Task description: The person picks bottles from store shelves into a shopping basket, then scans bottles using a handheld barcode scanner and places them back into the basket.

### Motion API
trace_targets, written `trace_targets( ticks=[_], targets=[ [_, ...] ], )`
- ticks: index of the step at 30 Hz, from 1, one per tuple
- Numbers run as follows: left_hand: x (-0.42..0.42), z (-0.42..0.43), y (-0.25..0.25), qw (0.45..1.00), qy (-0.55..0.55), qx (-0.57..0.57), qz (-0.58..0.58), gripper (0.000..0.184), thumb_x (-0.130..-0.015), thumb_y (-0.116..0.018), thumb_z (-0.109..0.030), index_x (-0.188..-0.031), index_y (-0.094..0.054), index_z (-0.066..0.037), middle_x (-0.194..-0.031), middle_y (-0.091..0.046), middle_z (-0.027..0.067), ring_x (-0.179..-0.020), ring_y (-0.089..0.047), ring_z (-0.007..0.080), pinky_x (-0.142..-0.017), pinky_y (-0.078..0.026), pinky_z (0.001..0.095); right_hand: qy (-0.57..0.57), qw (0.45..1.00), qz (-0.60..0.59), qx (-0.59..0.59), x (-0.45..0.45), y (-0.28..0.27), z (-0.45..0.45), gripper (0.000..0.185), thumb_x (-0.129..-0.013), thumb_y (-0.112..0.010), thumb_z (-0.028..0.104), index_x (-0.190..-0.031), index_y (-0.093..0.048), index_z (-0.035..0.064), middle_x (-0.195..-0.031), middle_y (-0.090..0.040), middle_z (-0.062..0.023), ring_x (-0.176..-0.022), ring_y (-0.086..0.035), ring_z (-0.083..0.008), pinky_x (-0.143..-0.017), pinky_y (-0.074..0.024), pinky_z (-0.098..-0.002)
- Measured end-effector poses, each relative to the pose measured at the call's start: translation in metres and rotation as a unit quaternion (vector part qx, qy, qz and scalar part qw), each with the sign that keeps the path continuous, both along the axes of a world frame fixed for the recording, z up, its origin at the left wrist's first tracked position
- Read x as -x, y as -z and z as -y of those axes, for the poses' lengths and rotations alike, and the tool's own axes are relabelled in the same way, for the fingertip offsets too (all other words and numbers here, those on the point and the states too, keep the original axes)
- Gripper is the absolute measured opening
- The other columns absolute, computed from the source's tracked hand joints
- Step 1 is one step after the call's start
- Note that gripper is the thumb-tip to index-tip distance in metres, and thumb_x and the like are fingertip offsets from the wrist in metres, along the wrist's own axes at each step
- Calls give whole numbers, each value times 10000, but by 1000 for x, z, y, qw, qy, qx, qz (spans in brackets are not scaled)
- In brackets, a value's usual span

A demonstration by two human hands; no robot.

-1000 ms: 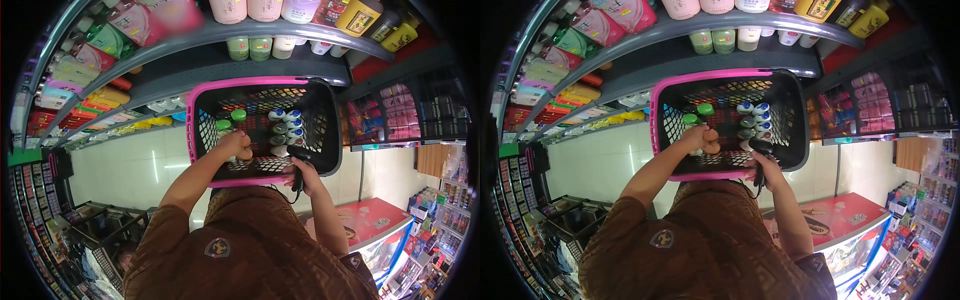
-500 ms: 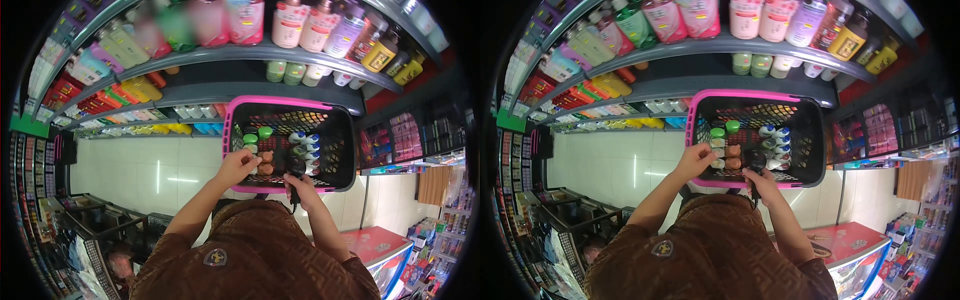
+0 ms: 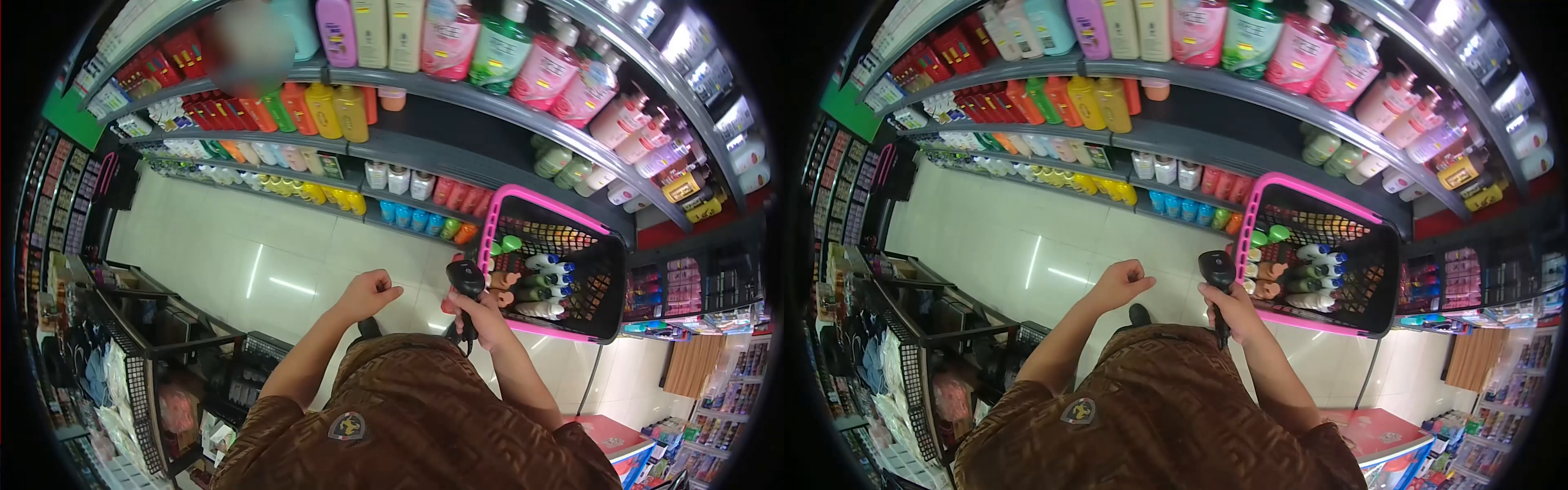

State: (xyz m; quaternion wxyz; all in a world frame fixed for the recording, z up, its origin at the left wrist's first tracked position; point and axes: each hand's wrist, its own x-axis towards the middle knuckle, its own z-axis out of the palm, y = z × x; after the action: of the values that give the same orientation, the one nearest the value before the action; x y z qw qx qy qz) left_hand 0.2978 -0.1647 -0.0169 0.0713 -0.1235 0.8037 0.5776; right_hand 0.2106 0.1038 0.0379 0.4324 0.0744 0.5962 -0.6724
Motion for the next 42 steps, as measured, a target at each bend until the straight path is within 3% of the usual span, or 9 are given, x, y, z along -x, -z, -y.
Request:
trace_targets(
  ticks=[7,10,17,22,27,33,35,39,42],
  targets=[
    [-14,93,-12,1000,-24,4,-5,245,-902,-752,-252,-926,-687,-17,-808,-705,85,-724,-666,162,-692,-541,323,3,1000,-10,11,-6,-5,85,249,-927,-732,253,-1016,-614,52,-813,-594,-33,-582,-580,-132,-512,-473,-290],
    [1,110,-9,1000,-17,3,-16,212,-926,-746,-235,-972,-693,-35,-798,-680,12,-697,-611,94,-645,-511,267,-12,1000,-19,4,5,-7,98,272,-929,-729,250,-1054,-620,35,-845,-607,-49,-598,-586,-136,-520,-479,-291],
    [69,119,1,999,-19,-50,-6,231,-929,-739,-206,-1075,-686,-34,-823,-692,12,-704,-624,96,-655,-518,261,28,999,-31,-13,39,-8,112,301,-924,-735,246,-1094,-614,28,-861,-620,-61,-593,-584,-133,-517,-482,-289],
    [121,156,-5,986,-105,12,-130,389,-919,-748,-227,-1239,-650,-30,-1082,-697,88,-745,-670,129,-684,-541,273,39,999,-20,-19,79,2,128,273,-937,-722,238,-1062,-575,45,-850,-626,-52,-587,-601,-139,-476,-496,-310],
    [189,211,-16,969,-187,44,-157,496,-913,-755,-225,-1309,-591,25,-1060,-701,126,-735,-669,133,-658,-535,269,35,999,-18,-14,100,3,141,278,-915,-740,264,-1029,-592,59,-826,-622,-47,-519,-571,-146,-430,-458,-306],
    [304,274,-15,955,-214,61,-195,496,-861,-775,-247,-1229,-635,54,-837,-727,159,-671,-669,166,-620,-521,335,100,992,-71,-31,109,2,157,273,-918,-738,271,-992,-599,47,-754,-602,-44,-508,-556,-138,-427,-470,-313],
    [333,290,-2,962,-198,49,-180,418,-827,-789,-278,-1048,-709,68,-735,-713,167,-674,-684,200,-635,-524,368,104,992,-52,-39,104,-5,161,271,-923,-732,265,-1027,-611,45,-814,-613,-43,-539,-567,-129,-460,-483,-305],
    [364,308,21,983,-102,79,-128,392,-870,-780,-215,-1146,-692,49,-927,-754,134,-731,-700,161,-619,-543,301,169,983,-58,-41,86,-14,179,238,-940,-711,243,-1029,-620,42,-782,-602,-41,-559,-576,-129,-493,-484,-296],
    [357,293,-18,962,-120,153,-191,430,-843,-815,-300,-1081,-721,45,-1021,-770,136,-869,-740,220,-778,-568,328,210,974,-70,-40,72,-16,188,246,-932,-720,233,-1044,-616,41,-797,-607,-45,-568,-574,-125,-504,-470,-282]
  ],
)
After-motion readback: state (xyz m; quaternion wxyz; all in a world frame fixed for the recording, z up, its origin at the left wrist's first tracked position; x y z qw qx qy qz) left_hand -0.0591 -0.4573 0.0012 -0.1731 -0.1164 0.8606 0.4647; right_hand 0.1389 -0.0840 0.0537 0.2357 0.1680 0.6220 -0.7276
